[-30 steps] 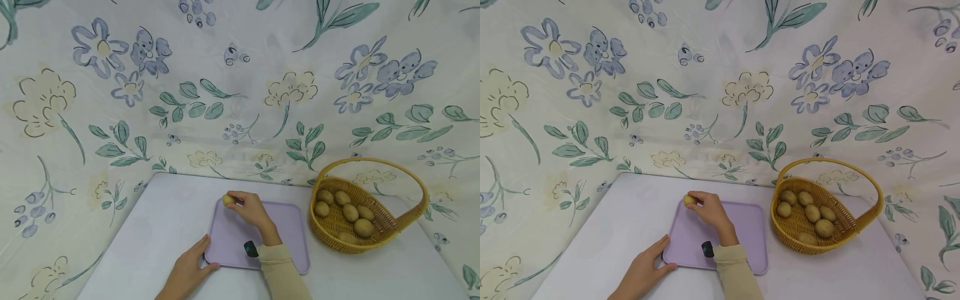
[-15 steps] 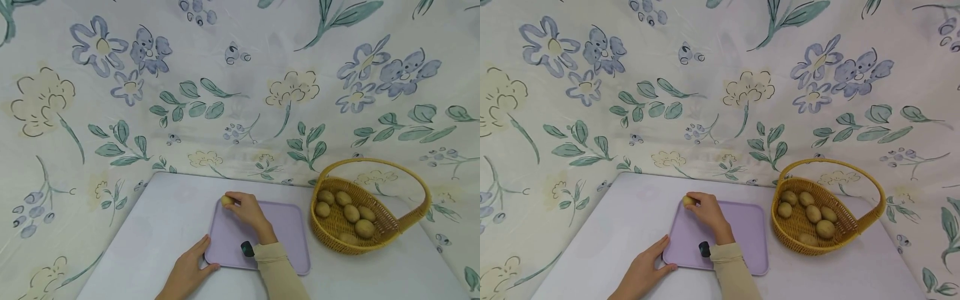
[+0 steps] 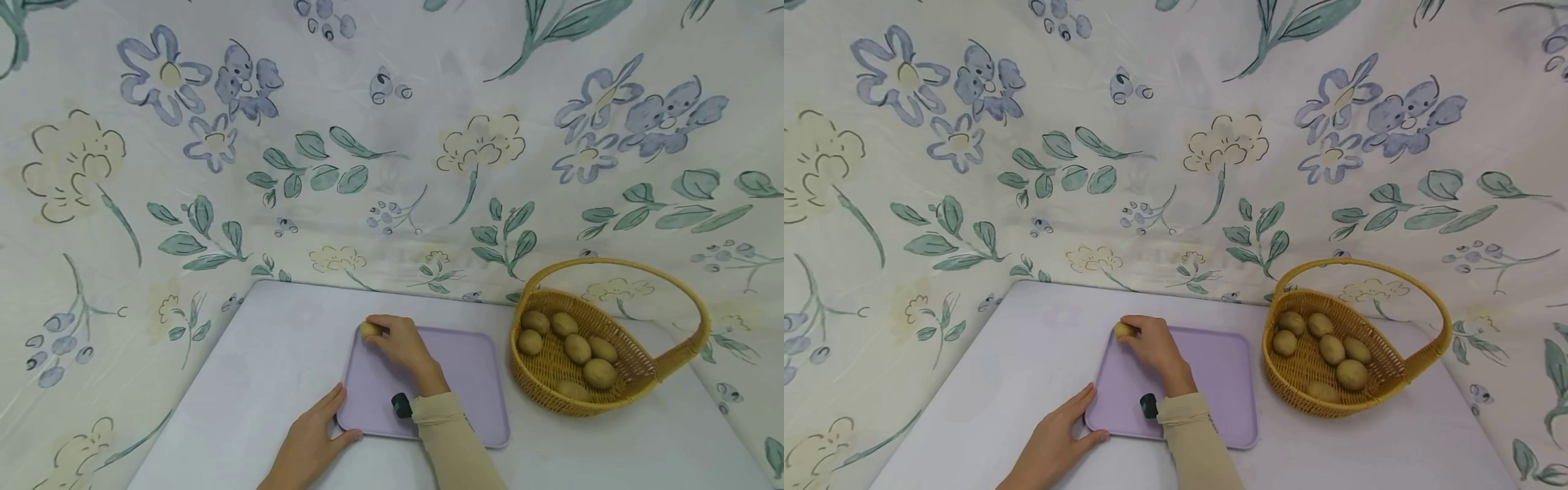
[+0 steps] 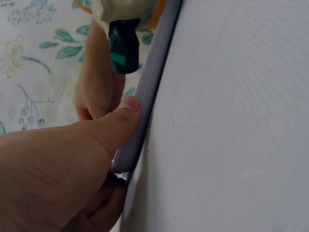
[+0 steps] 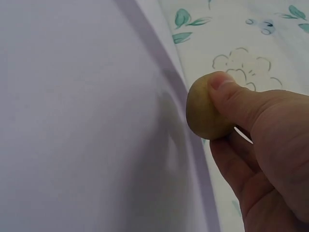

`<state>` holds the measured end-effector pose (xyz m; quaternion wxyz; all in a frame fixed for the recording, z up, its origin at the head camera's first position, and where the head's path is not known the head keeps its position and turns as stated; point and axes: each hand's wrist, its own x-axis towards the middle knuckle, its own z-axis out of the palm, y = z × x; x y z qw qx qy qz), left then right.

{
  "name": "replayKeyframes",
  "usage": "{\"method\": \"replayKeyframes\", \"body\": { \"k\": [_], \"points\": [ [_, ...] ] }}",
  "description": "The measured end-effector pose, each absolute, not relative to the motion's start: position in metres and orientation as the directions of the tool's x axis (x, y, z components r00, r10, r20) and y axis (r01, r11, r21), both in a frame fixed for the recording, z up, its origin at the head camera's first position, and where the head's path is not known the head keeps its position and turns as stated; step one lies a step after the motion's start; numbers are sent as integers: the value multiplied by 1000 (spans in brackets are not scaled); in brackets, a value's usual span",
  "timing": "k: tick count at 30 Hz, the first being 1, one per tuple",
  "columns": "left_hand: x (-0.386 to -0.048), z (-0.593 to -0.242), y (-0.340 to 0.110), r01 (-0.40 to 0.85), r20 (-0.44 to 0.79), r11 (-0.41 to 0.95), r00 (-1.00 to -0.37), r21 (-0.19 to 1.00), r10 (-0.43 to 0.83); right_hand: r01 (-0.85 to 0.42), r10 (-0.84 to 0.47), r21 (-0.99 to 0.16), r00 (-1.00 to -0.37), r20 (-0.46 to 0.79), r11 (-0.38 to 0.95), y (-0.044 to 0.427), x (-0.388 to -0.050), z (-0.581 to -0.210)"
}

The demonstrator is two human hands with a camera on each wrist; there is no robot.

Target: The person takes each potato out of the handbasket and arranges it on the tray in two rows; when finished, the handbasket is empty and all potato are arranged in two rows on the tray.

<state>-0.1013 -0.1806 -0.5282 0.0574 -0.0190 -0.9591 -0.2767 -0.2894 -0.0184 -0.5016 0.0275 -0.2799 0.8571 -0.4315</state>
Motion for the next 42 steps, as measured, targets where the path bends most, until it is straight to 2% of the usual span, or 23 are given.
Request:
{"method": "replayKeyframes", "body": {
  "k": [12,42],
  "points": [
    [-101,-528,-179,68,132,855,-991,514,-1,-481,-495,-689,-845,201,541,-22,-291,-512],
    [-103,-530,-180,60,127,852,-992,520,-8,-415,-458,-729,-875,156,544,-29,-286,-507]
  ]
}}
